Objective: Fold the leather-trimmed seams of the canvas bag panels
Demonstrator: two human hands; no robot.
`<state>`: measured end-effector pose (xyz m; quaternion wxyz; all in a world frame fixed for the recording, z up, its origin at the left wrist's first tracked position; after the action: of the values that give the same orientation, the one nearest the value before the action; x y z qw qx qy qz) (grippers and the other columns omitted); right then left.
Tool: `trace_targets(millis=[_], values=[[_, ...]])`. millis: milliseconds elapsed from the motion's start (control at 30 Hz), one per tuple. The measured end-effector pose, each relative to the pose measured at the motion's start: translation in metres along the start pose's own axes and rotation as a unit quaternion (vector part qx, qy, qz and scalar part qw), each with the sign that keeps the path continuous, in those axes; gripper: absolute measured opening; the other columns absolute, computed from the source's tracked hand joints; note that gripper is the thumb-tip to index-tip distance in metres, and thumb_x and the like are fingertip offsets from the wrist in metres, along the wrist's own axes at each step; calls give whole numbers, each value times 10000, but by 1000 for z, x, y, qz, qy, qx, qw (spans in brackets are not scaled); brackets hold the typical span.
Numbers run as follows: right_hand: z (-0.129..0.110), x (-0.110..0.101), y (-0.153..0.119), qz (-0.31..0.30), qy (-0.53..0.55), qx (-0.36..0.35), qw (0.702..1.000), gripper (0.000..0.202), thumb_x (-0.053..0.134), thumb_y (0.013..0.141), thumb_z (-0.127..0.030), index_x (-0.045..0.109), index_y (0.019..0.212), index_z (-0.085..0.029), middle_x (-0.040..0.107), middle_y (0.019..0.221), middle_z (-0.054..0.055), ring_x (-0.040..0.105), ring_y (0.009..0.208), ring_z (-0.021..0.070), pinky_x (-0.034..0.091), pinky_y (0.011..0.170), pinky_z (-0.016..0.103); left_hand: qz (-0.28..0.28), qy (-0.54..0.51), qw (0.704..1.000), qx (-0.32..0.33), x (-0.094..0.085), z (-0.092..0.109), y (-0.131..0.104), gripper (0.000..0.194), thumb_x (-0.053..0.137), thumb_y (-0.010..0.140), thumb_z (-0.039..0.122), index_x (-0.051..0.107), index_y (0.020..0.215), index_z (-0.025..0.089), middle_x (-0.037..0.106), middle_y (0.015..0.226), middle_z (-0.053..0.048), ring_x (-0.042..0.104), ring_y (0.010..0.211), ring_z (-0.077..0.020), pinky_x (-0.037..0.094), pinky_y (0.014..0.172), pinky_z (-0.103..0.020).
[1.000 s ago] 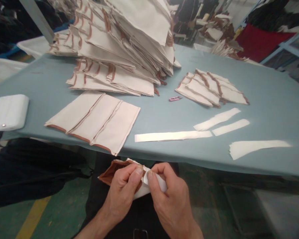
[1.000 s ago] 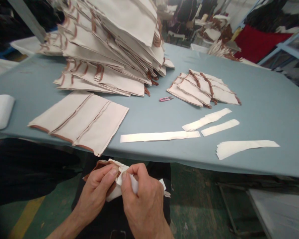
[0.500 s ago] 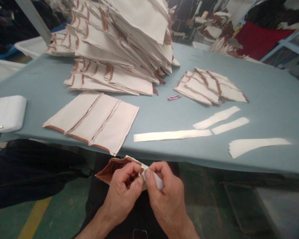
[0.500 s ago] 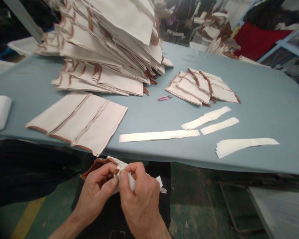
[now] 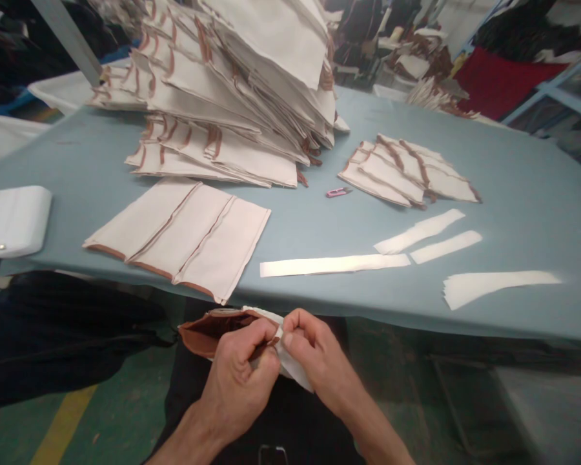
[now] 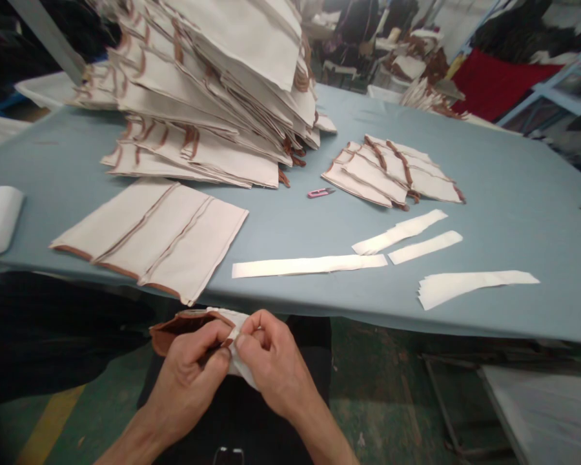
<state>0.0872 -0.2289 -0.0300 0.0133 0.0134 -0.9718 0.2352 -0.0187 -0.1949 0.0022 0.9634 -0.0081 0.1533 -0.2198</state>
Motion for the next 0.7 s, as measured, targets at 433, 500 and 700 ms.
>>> trace_targets(millis=[433, 500, 700], values=[[-33, -8, 7, 55, -156, -158, 974, 457, 463, 988, -487, 352, 628, -229, 327, 586, -76, 323, 560, 102, 256, 533, 248, -105, -51, 993, -30, 4, 9, 4, 140, 417, 817, 213, 459, 683, 213, 429, 656, 46, 397, 624, -139, 327, 578, -250], [-49, -21, -1, 93, -180, -186, 961, 455, 439, 1024, -458, 392, 635, -226, 359, 581, -72, 352, 550, 108, 284, 535, 253, -134, -58, 989, -21, 4, 19, 7, 155, 433, 836, 202, 503, 698, 204, 495, 684, 35, 446, 652, -143, 362, 599, -239], [-117, -10, -36, 33, -196, -357, 913, 287, 661, 926, -290, 617, 1197, -209, 721, 1201, 91, 673, 1114, 211, 513, 976, 326, -180, -27, 983, 8, -9, 49, 10, 193, 470, 851, 208, 612, 722, 190, 578, 698, 24, 510, 642, -142, 388, 576, -215]])
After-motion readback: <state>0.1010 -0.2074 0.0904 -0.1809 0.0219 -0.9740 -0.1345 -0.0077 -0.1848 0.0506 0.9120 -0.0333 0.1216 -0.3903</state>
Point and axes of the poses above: each hand's wrist, its own y-axis towards the middle knuckle, its own x-axis out of the palm, z = x × y, the point moved 10 cm from there along y, towards the middle knuckle
